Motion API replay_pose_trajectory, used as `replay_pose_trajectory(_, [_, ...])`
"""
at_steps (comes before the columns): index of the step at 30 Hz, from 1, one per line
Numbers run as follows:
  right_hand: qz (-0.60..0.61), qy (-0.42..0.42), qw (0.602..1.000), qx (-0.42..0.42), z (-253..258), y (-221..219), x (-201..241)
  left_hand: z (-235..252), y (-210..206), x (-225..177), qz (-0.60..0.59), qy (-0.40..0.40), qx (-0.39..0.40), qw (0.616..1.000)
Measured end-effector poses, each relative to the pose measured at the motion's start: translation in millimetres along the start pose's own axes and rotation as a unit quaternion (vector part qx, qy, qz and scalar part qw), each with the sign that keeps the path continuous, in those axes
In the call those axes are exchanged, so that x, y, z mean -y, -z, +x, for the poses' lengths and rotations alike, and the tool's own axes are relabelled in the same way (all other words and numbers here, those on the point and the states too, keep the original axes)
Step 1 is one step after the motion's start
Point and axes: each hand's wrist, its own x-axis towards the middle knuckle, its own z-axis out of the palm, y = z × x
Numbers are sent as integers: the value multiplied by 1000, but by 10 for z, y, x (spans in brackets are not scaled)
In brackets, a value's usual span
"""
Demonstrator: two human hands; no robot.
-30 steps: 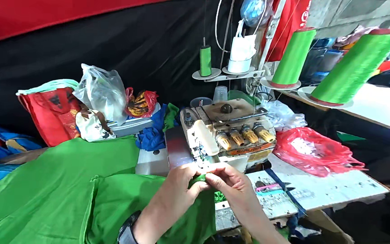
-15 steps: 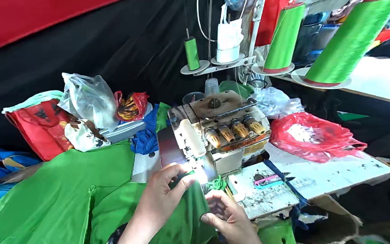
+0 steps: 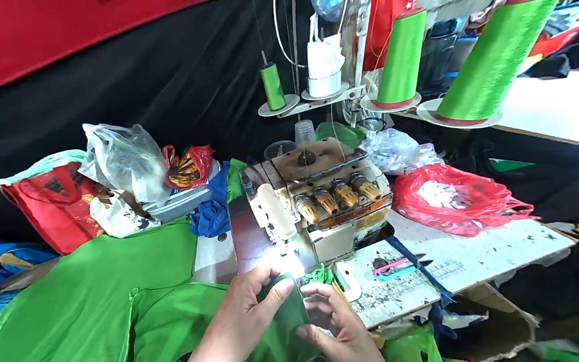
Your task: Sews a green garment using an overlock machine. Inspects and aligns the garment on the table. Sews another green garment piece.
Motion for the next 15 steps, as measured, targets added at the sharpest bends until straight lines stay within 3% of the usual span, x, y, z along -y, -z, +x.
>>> replay_pose_trajectory(6, [-52,26,997,-45,-42,-62,30,129,1,270,97,-52,-81,991])
replay_pose_trajectory(15, [-24,42,997,-53,-32,17,-152,196,-63,300,59,-48,-49,996])
